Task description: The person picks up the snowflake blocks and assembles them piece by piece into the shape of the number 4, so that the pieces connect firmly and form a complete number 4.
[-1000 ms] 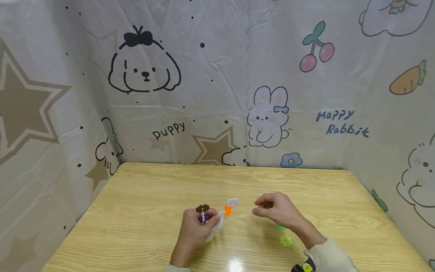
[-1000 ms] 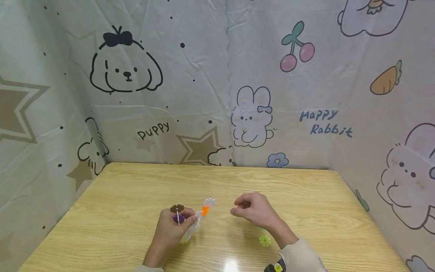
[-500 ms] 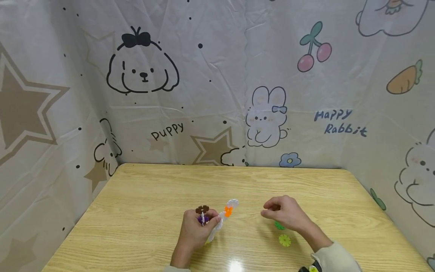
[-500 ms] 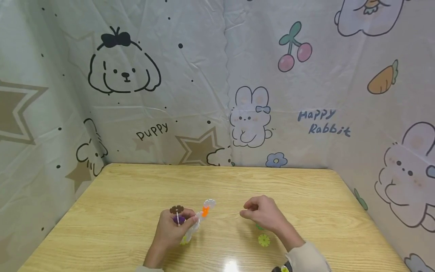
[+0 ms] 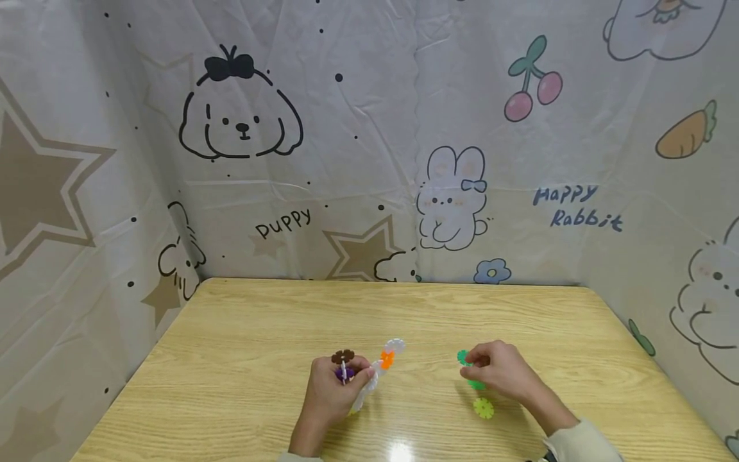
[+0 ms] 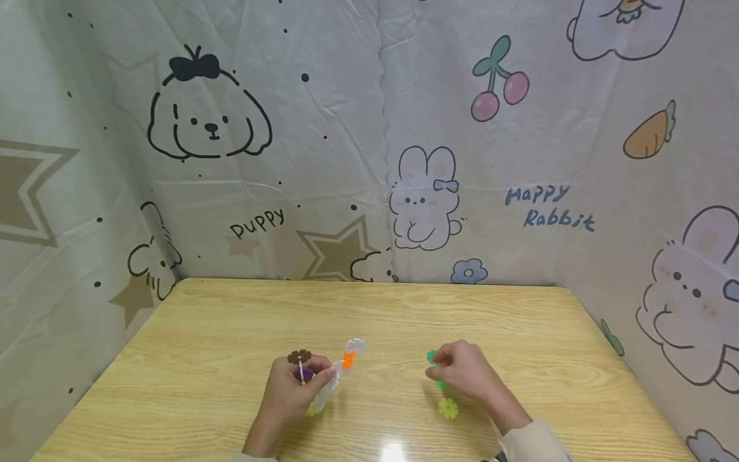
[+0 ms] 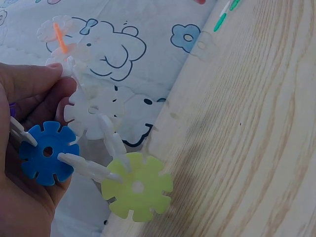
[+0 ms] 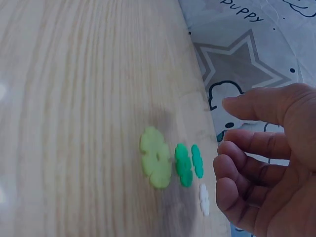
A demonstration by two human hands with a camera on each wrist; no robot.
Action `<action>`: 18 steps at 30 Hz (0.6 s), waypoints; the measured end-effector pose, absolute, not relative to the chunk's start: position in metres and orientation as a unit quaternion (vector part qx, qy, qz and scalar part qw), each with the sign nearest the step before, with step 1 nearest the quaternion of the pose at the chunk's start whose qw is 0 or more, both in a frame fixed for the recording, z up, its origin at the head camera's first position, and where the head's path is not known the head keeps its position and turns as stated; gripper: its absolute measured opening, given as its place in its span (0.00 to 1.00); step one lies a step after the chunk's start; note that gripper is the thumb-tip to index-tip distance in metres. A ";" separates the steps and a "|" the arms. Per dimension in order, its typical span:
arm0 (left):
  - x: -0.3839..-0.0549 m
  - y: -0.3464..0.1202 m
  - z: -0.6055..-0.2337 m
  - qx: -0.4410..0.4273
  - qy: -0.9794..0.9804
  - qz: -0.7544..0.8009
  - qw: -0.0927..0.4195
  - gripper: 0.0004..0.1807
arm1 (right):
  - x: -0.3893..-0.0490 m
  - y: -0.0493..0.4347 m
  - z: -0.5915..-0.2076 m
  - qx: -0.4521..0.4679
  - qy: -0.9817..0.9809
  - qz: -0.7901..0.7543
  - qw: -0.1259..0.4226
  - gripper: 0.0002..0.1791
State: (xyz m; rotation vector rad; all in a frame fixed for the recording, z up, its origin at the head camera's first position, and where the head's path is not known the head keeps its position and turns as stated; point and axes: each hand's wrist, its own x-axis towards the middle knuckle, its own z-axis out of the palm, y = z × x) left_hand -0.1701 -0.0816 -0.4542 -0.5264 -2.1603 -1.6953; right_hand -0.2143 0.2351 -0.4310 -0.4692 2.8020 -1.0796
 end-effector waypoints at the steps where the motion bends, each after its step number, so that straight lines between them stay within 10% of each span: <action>1: -0.170 -0.082 -0.454 -0.185 -0.761 -0.597 0.172 0.06 | -0.214 0.236 -0.432 -0.153 0.922 -0.351 0.049 0.14; 18: -0.169 -0.085 -0.452 -0.186 -0.753 -0.607 0.175 0.06 | -0.210 0.248 -0.446 -0.111 0.944 -0.309 0.042 0.11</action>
